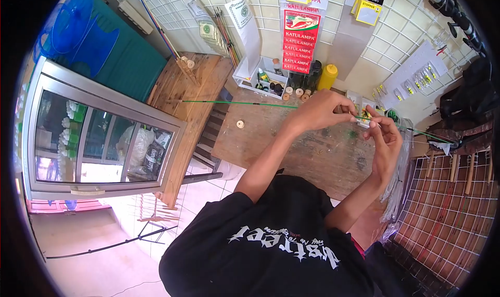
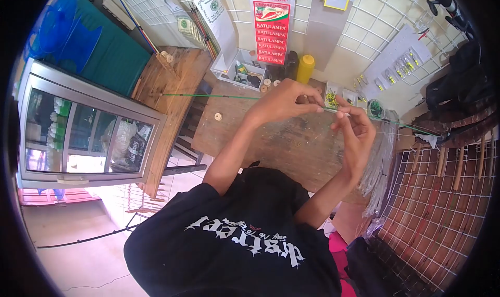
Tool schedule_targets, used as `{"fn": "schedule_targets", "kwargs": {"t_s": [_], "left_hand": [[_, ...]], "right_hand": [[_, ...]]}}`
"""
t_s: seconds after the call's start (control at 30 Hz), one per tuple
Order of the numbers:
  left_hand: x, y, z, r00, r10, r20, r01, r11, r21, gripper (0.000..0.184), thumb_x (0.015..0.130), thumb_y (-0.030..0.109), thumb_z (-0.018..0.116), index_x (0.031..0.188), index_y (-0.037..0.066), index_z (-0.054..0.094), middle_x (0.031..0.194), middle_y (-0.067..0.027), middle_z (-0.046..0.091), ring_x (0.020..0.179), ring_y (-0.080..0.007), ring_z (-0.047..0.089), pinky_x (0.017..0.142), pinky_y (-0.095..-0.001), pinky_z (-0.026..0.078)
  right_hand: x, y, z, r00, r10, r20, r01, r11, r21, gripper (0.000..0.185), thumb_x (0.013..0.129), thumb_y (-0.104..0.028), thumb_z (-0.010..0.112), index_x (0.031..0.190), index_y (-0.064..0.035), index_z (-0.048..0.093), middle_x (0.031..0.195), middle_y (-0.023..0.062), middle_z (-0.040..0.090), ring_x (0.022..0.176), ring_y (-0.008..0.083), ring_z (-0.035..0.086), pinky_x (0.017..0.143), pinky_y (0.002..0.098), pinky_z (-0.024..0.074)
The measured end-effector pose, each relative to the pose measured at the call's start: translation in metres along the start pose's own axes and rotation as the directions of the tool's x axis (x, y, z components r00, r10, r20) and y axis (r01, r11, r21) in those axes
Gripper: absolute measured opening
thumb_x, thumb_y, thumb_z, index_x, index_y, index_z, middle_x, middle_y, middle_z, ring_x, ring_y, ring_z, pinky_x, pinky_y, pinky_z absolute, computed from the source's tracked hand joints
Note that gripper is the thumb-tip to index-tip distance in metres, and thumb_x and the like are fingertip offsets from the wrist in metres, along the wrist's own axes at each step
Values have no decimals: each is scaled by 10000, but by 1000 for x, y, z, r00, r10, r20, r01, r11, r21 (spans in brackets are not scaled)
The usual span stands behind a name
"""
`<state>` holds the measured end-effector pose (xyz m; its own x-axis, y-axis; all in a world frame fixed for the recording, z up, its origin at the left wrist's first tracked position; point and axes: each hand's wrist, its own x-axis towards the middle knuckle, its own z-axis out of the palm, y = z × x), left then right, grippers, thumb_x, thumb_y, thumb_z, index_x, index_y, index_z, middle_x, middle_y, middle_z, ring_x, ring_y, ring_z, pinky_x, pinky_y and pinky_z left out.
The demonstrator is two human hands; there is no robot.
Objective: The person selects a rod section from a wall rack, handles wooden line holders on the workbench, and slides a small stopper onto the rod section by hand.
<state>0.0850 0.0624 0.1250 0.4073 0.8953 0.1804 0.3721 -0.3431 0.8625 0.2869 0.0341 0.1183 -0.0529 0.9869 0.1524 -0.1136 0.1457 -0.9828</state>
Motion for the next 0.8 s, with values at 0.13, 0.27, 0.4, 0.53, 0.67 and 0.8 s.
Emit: {"fn": "schedule_targets", "kwargs": {"t_s": [0.13,0.27,0.4,0.53,0.67,0.8], "left_hand": [[-15,-10,4,991,55,-122,-55,998,2,238,791,180,726,998,70,690,894,-86,664,834,-176,612,726,-296,477],[-58,-31,-12,607,314,-730,-72,937,342,275,799,117,715,1054,43,645,1081,-91,598,1009,-205,555,824,-310,450],[-131,-144,-22,52,-1,-999,171,985,8,261,858,137,642,1088,35,572,1011,-111,520,881,-256,482,816,-381,406],[-196,-250,-11,131,-77,-988,567,824,11,368,833,163,675,1146,31,532,1177,-142,507,1011,-253,517,852,-340,428],[-212,-271,11,382,-248,-890,771,617,159,466,803,180,683,1219,89,494,1131,-202,489,1111,-384,467,909,-487,413],[-218,-301,22,433,-400,-808,776,622,108,378,779,156,702,1128,103,565,1144,-190,512,1084,-386,515,899,-485,443]], "right_hand": [[6,10,3,996,-15,-84,22,997,77,102,864,-50,656,947,7,636,1013,147,667,673,99,565,635,238,463],[8,16,4,991,-46,-125,59,993,103,112,866,-51,660,947,21,633,912,124,667,669,116,568,659,247,460],[8,14,6,990,-42,-135,58,992,114,112,865,-52,662,945,20,631,889,114,660,671,121,570,666,248,458],[13,12,7,990,-62,-130,77,990,114,111,865,-51,663,942,20,626,877,109,656,673,118,567,667,244,453],[17,8,11,986,-79,-150,100,985,139,110,867,-55,661,939,19,622,877,108,657,662,110,549,655,237,442],[25,1,13,980,-115,-160,140,977,160,106,873,-56,655,941,17,619,884,112,659,648,101,529,644,230,433]]}}
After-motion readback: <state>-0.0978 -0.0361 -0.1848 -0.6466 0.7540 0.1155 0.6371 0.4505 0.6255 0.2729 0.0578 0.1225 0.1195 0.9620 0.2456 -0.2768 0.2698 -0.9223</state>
